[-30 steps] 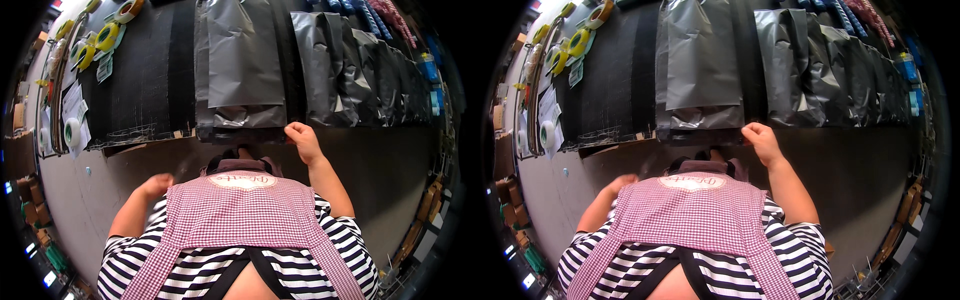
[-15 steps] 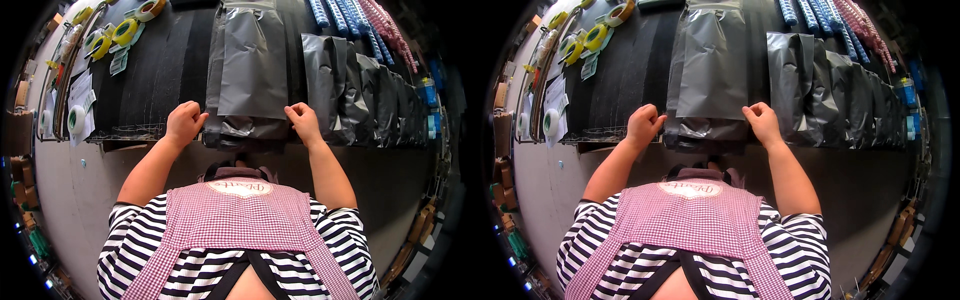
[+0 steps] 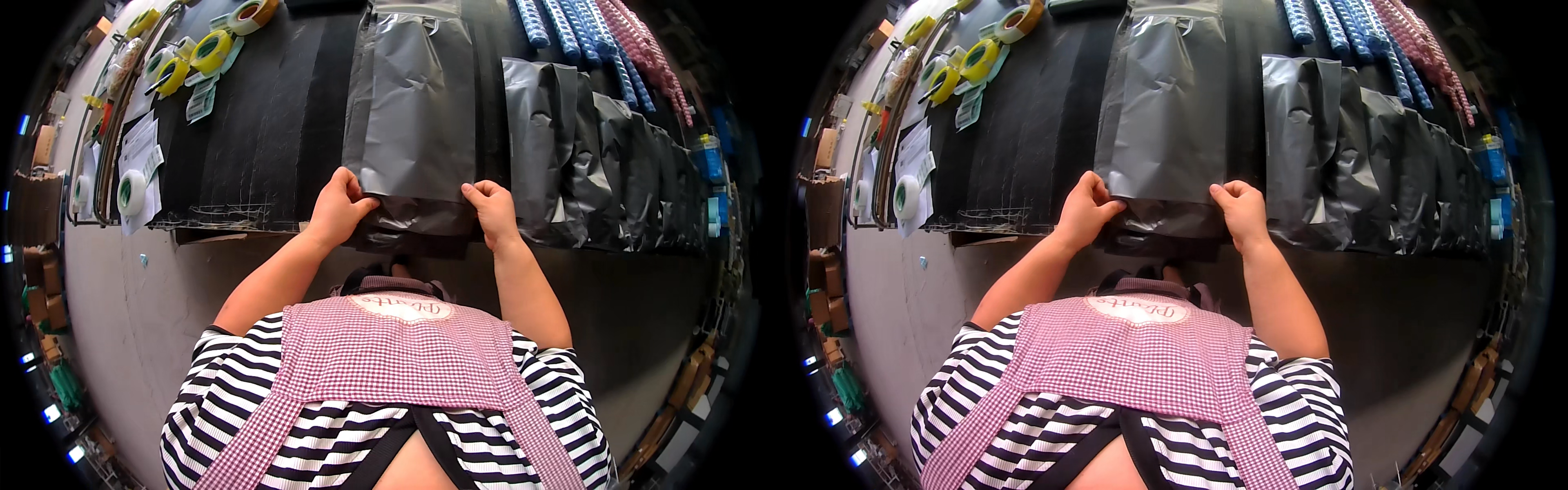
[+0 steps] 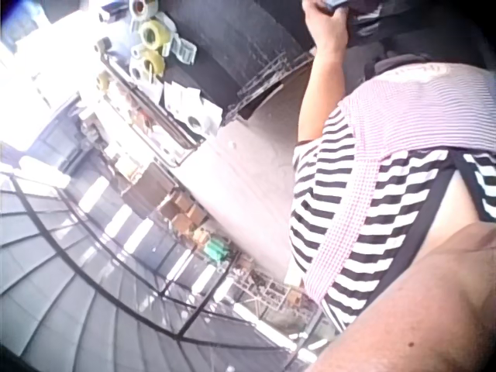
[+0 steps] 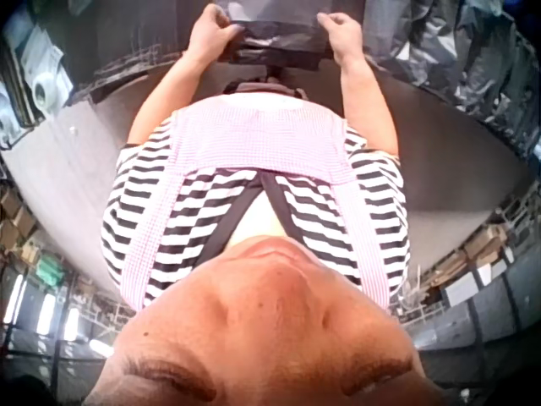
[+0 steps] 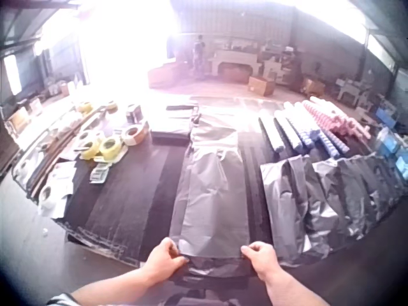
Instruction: The person places blue cylindrical foam pieces into gray plastic shipping bags, seals each bag by removing a protective strip and folding the adhesive flap, and then moves the sealed bags into a larger pile on a work table.
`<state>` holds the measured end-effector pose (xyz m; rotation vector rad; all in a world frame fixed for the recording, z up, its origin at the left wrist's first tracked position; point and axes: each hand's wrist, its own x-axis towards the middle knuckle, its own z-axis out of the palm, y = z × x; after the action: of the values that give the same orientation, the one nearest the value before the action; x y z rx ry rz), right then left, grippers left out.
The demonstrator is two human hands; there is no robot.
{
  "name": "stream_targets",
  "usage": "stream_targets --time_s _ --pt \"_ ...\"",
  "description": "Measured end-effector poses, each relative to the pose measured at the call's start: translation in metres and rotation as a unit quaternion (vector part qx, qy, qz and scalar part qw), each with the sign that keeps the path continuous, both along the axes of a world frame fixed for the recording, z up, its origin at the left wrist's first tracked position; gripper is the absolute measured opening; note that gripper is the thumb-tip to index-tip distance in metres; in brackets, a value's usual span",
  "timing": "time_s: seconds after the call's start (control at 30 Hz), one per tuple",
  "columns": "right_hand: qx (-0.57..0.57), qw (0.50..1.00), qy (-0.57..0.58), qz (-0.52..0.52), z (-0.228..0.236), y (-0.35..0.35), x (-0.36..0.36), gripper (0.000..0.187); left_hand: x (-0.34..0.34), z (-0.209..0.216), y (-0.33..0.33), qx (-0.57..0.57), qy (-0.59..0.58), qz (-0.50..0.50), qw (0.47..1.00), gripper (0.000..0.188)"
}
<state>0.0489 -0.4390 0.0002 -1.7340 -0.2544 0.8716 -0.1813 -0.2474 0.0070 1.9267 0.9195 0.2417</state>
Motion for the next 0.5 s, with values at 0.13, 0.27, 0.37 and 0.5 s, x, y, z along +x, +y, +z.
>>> stream_targets --time_s 0.13,0.27,0.37,0.5 --pt "0.045 0.997 0.056 -0.014 0.003 -0.009 0.004 0.017 -0.012 -0.008 -0.02 -0.341 -0.158 0.197 0.906 0.038" --pt "0.059 0.99 0.13 0.004 0.005 -0.022 -0.002 0.015 -0.026 -0.015 -0.026 -0.34 -0.169 0.167 0.91 0.037" --pt "0.047 0.988 0.139 0.037 0.007 -0.025 -0.007 0.016 -0.027 -0.013 -0.022 -0.262 -0.127 0.109 0.95 0.035" --pt "0.043 0.99 0.114 0.077 0.006 -0.026 -0.004 0.018 -0.028 0.002 -0.02 -0.247 -0.091 0.092 0.96 0.033"
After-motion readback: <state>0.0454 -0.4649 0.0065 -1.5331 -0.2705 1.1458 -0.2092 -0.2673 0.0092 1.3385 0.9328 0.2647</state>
